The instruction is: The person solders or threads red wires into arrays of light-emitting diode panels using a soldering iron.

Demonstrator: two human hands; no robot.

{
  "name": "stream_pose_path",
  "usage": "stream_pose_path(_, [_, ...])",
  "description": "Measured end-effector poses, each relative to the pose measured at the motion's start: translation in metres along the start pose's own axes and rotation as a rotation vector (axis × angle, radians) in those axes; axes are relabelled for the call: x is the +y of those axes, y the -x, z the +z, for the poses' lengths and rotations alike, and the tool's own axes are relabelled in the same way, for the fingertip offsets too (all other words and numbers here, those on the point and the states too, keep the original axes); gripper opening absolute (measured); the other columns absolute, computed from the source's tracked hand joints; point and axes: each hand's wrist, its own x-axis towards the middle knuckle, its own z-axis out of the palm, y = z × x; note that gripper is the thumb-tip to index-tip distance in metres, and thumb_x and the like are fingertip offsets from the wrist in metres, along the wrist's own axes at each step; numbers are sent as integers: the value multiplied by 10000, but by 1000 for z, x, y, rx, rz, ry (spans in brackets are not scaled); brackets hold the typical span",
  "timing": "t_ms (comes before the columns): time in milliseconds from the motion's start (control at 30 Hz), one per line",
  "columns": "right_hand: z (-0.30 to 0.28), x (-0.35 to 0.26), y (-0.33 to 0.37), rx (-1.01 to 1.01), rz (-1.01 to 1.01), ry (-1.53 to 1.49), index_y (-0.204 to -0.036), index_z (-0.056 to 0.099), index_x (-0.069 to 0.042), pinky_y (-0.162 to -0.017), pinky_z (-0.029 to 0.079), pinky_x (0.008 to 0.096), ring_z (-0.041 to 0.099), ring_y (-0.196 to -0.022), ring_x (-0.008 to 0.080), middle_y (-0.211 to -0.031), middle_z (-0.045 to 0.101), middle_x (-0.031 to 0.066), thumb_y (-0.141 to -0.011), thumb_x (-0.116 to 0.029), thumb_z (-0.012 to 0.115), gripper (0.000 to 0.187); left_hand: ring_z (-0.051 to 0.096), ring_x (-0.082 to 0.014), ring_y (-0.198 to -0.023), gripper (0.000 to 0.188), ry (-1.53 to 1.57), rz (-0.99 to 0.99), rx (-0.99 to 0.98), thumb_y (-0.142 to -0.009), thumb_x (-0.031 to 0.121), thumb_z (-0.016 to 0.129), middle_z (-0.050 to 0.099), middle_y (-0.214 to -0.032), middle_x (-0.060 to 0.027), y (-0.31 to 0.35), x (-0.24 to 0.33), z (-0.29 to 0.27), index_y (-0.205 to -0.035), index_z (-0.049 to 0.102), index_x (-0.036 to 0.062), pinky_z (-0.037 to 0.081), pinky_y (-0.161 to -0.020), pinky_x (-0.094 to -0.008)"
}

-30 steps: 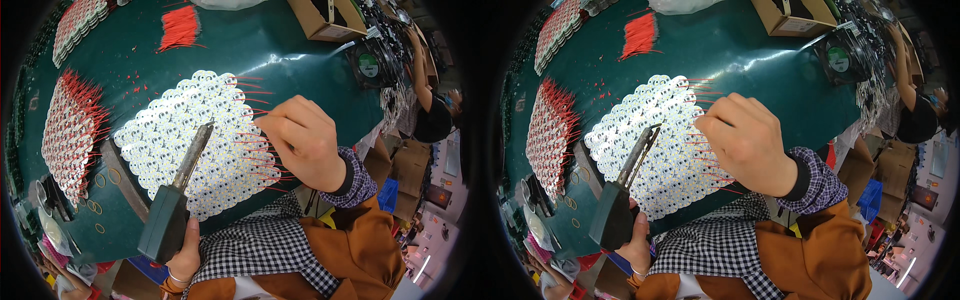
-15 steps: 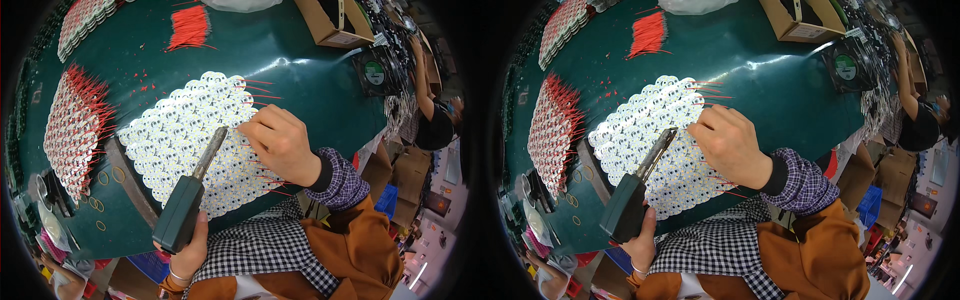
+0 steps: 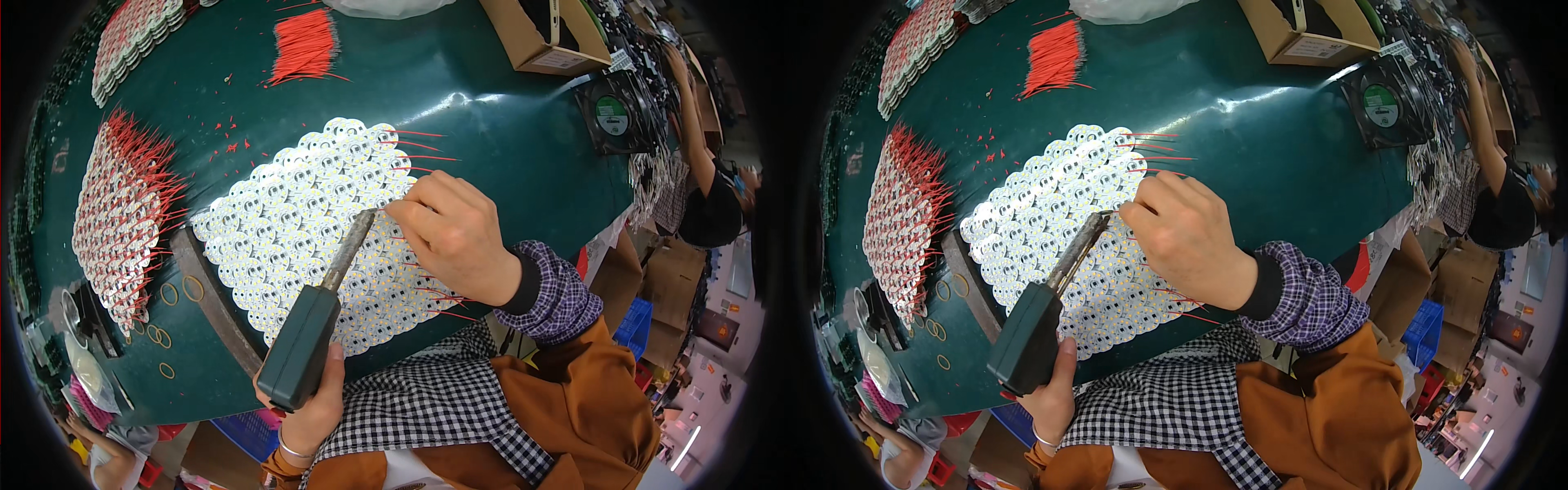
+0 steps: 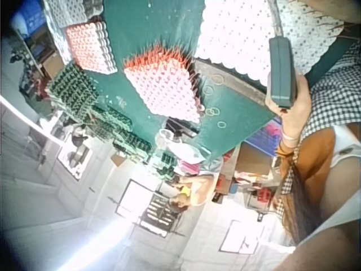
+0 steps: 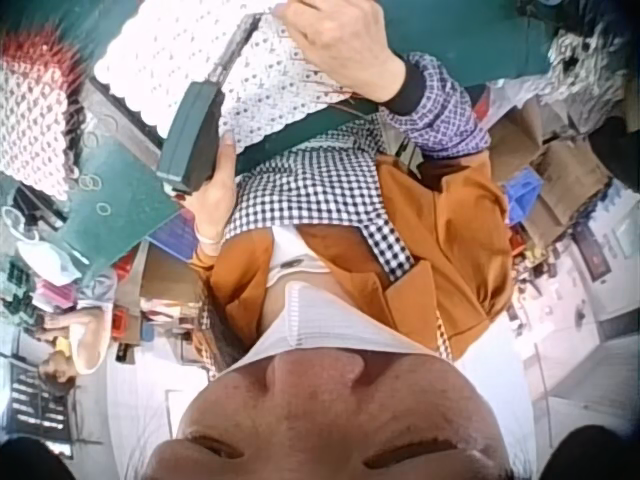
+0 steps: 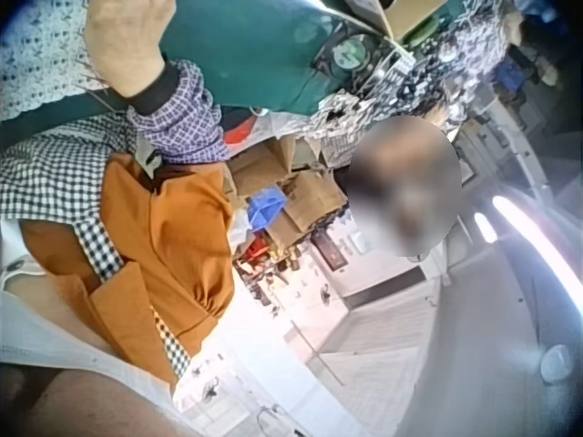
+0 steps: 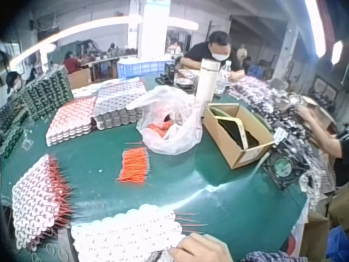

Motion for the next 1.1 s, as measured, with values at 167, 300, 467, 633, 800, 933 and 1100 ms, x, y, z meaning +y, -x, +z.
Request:
stream_pose_path(167, [-2, 4, -1, 14, -9, 1, -837, 688, -51, -580, 465, 330, 593, -675, 205, -752, 588, 41, -700, 11, 734, 158, 577, -124, -699, 232, 178, -392, 89, -831, -20, 687, 604, -977, -101, 4, 22, -13, -1046, 600, -19, 471, -600, -268])
stream_pose_path(300, [-7, 0, -4, -17, -17, 6, -831, 661, -50, -652, 462, 337, 570, -733, 216, -775, 547, 45, -709, -35, 629, 127, 432, -111, -479, 353, 492, -262, 223, -787, 120, 616, 559, -887, -142, -10, 46, -29, -1051, 537, -101, 373, -517, -223])
stream_pose_path(467, [-43, 9, -30, -112, -24, 8, -858, 692, -36, -633, 494, 359, 607, -733, 244, -776, 603, 63, -755, -24, 708, 105, 450, -132, -481, 430, 1084, -273, 326, -746, 72, 629, 565, -970, -223, -30, 36, -37, -1105, 496, -124, 374, -403, -255])
stream_pose_path(633, [-19, 49, -103, -63, -113, 226, -881, 682, -38, -685, 505, 365, 604, -814, 259, -858, 614, 73, -785, -56, 691, 98, 442, -78, -537, 379, 1013, -298, 369, -789, 52, 611, 598, -1044, -221, -35, 39, -32, -1119, 513, -108, 362, -421, -192])
stream_pose_path(800, [34, 62, -152, -18, -257, 171, -967, 677, -52, -790, 491, 373, 593, -949, 250, -964, 627, 51, -697, -85, 761, 285, 459, -102, -527, 375, 898, -237, 449, -774, 32, 614, 607, -1012, -227, -35, 37, -31, -1109, 512, -104, 374, -427, -216])
stream_pose_path(933, [65, 65, -163, 7, -324, 384, -827, 623, -50, -710, 433, 355, 543, -877, 247, -864, 553, 72, -719, -108, 656, 127, 463, -110, -521, 374, 907, -195, 473, -777, 18, 607, 607, -992, -225, -33, 21, -35, -1116, 512, -107, 377, -425, -222])
stream_pose_path(1100, [82, 54, -170, 127, -339, 396, -696, 623, -59, -683, 439, 345, 553, -814, 230, -768, 560, 76, -687, -123, 609, 66, 504, -165, -637, 165, 528, -4, 269, -924, -85, 527, 611, -1072, -157, -25, 18, -51, -1077, 589, -88, 428, -558, -288])
